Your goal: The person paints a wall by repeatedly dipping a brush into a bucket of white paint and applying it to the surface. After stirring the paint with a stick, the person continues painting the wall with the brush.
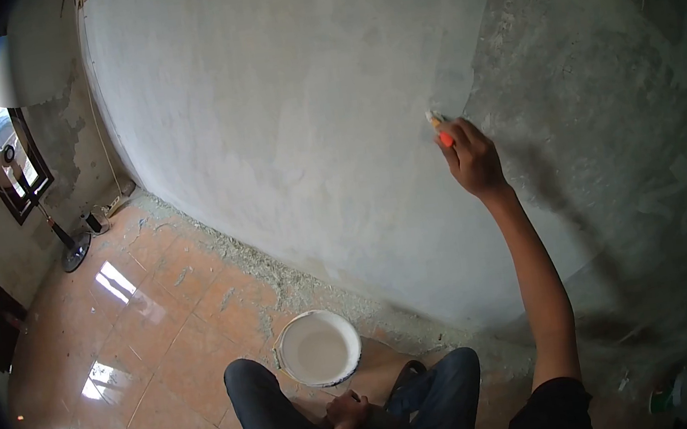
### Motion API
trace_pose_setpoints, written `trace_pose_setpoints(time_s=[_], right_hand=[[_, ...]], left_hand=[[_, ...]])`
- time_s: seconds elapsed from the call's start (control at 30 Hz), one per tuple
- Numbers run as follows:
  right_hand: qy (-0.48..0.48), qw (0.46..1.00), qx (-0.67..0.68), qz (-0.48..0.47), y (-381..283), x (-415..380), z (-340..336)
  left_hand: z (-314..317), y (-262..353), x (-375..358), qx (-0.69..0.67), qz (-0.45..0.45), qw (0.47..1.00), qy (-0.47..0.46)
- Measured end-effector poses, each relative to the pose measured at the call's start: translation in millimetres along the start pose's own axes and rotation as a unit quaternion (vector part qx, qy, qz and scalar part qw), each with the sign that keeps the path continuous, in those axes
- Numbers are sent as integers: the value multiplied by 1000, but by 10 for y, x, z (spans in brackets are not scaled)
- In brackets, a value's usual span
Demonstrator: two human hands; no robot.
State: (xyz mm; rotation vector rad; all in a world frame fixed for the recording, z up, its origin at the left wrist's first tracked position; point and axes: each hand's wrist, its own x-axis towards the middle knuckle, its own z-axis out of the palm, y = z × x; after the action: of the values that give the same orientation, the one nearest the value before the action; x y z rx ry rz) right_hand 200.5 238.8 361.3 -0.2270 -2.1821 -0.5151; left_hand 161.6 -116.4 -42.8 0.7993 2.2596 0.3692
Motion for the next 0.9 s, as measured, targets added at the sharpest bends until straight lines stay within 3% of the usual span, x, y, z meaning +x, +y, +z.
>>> trace_pose_setpoints(time_s=[0.1, 0.17, 0.23, 0.43, 0.57, 0.63, 0.73, 0.83, 0.9], right_hand=[[-42, 997, -12, -59, -102, -290, 50], [-55, 997, -1, -58, -92, -446, 31], [-68, 996, 53, 16, -62, -549, -25], [-74, 997, 18, -11, 214, -363, -104], [-5, 990, -72, -118, 363, 7, -258], [10, 992, -69, -108, 295, 176, -395], [75, 970, -179, -145, 248, 285, -488], [69, 964, -199, -164, 204, 268, -352], [9, 956, -223, -189, 248, 28, -105]], left_hand=[[-7, 16, -17, -2, 0, 1000, 4], [15, 3, -21, -3, -1, 1000, 7], [20, 2, -6, -1, 6, 1000, 1], [28, 7, -22, 1, 13, 1000, 20], [-14, 19, -39, -3, 7, 1000, 13], [28, 3, -25, -10, 7, 1000, 15], [47, -4, -14, -4, 12, 1000, 22], [47, -7, -12, -2, 13, 1000, 18], [34, 2, -12, 2, 11, 1000, 13]])
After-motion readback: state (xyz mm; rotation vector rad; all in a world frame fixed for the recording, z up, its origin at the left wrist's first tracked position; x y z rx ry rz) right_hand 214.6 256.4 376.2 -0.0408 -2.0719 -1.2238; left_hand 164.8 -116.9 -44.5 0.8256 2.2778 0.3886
